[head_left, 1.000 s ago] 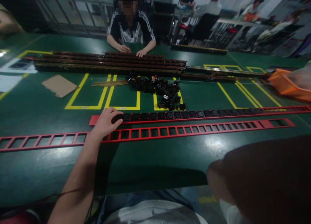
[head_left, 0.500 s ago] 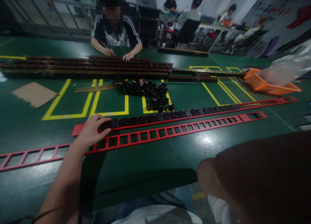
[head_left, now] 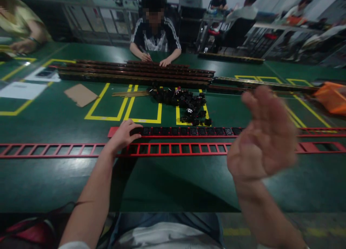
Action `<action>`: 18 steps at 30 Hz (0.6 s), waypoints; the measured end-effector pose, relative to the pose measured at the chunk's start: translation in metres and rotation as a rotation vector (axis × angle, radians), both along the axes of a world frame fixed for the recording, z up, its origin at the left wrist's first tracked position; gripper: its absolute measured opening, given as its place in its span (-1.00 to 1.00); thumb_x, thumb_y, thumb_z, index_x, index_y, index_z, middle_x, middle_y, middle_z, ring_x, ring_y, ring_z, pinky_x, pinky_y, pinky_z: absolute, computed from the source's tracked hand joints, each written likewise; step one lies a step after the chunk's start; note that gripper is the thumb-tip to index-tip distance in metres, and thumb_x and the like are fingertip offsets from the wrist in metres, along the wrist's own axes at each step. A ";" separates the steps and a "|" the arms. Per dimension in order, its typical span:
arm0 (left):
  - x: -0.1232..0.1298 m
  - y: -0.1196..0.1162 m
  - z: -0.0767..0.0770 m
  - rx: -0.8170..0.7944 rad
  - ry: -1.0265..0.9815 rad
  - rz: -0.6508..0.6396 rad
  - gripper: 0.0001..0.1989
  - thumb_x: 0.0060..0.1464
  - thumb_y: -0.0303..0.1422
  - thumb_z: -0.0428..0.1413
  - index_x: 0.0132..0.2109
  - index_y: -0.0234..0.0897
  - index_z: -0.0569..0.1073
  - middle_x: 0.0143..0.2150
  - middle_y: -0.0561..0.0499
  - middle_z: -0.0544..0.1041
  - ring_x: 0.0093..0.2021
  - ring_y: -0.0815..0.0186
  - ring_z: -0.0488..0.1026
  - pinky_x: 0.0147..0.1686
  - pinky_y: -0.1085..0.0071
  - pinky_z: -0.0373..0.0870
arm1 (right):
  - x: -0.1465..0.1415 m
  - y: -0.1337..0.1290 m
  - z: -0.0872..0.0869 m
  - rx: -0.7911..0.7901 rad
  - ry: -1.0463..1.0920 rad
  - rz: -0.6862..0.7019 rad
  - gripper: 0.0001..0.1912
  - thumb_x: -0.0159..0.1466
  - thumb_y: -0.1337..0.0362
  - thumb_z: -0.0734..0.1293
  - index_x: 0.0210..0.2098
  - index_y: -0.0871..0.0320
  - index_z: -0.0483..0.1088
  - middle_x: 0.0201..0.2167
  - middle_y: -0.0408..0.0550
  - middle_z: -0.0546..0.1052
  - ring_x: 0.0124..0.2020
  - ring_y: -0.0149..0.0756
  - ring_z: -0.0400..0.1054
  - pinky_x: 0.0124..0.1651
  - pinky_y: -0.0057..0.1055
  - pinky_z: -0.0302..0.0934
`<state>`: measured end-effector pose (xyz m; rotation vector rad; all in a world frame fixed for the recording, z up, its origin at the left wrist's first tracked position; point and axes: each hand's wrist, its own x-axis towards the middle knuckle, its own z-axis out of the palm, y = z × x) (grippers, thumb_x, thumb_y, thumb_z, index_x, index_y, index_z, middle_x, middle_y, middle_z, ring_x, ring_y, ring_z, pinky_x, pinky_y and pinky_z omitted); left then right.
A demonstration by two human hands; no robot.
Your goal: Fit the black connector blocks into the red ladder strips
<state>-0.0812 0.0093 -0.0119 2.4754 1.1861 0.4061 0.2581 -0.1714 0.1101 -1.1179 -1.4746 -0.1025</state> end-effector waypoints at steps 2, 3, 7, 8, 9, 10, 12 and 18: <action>0.002 -0.001 0.002 0.004 0.042 0.016 -0.66 0.21 -0.29 0.23 0.11 -0.22 0.60 -0.09 -0.09 0.44 0.03 0.06 0.40 0.10 0.09 0.42 | 0.014 0.014 -0.023 -0.077 -0.072 -0.046 -0.55 0.51 0.19 0.23 0.36 -0.08 0.34 0.28 -0.06 0.51 0.25 -0.07 0.45 0.47 0.22 0.11; 0.004 -0.002 0.003 0.015 0.068 0.028 -0.66 0.21 -0.29 0.23 0.11 -0.21 0.60 -0.09 -0.10 0.45 0.03 0.04 0.41 0.09 0.09 0.42 | 0.022 0.023 -0.039 -0.168 -0.140 -0.078 -0.57 0.49 0.23 0.22 0.31 -0.06 0.41 0.22 -0.07 0.57 0.22 -0.08 0.49 0.49 0.21 0.08; 0.010 -0.007 0.009 0.071 0.178 0.086 -0.65 0.21 -0.25 0.23 0.12 -0.16 0.61 -0.05 -0.12 0.50 0.08 -0.04 0.43 0.08 0.04 0.43 | 0.045 0.051 -0.108 -0.554 -0.409 -0.182 -0.63 0.41 0.28 0.21 0.08 0.16 0.57 0.14 0.12 0.62 0.19 -0.02 0.50 0.44 0.21 0.15; 0.012 -0.008 0.011 0.082 0.196 0.096 -0.66 0.21 -0.25 0.22 0.12 -0.14 0.61 -0.03 -0.13 0.51 0.09 -0.05 0.44 0.08 0.02 0.43 | 0.047 0.054 -0.119 -0.608 -0.451 -0.193 -0.62 0.42 0.28 0.20 0.08 0.17 0.57 0.19 0.14 0.59 0.23 -0.01 0.47 0.44 0.19 0.15; 0.014 -0.010 0.012 0.092 0.210 0.104 -0.66 0.21 -0.24 0.22 0.12 -0.13 0.61 -0.02 -0.13 0.52 0.09 -0.07 0.44 0.08 0.00 0.43 | 0.048 0.056 -0.127 -0.644 -0.486 -0.200 -0.61 0.43 0.29 0.19 0.10 0.18 0.57 0.24 0.15 0.56 0.26 -0.01 0.44 0.44 0.16 0.15; 0.016 -0.011 0.013 0.103 0.222 0.110 -0.66 0.21 -0.24 0.22 0.11 -0.12 0.62 -0.01 -0.14 0.53 0.09 -0.08 0.45 0.08 -0.03 0.44 | 0.047 0.056 -0.132 -0.667 -0.515 -0.203 -0.60 0.45 0.29 0.18 0.12 0.18 0.56 0.28 0.15 0.52 0.30 -0.02 0.40 0.43 0.13 0.16; 0.019 -0.013 0.014 0.131 0.243 0.120 -0.67 0.21 -0.22 0.21 0.10 -0.12 0.62 0.00 -0.15 0.55 0.09 -0.12 0.46 0.06 -0.06 0.46 | 0.045 0.054 -0.134 -0.688 -0.556 -0.200 -0.58 0.47 0.30 0.15 0.14 0.17 0.56 0.33 0.16 0.46 0.34 -0.03 0.35 0.42 0.07 0.18; 0.017 -0.006 0.012 0.083 0.273 0.107 -0.60 0.15 -0.18 0.23 0.10 -0.18 0.60 0.01 -0.20 0.54 0.07 -0.13 0.48 0.04 -0.05 0.50 | 0.043 0.052 -0.127 -0.712 -0.567 -0.189 -0.58 0.48 0.32 0.14 0.15 0.18 0.55 0.34 0.16 0.44 0.35 -0.03 0.29 0.40 0.02 0.18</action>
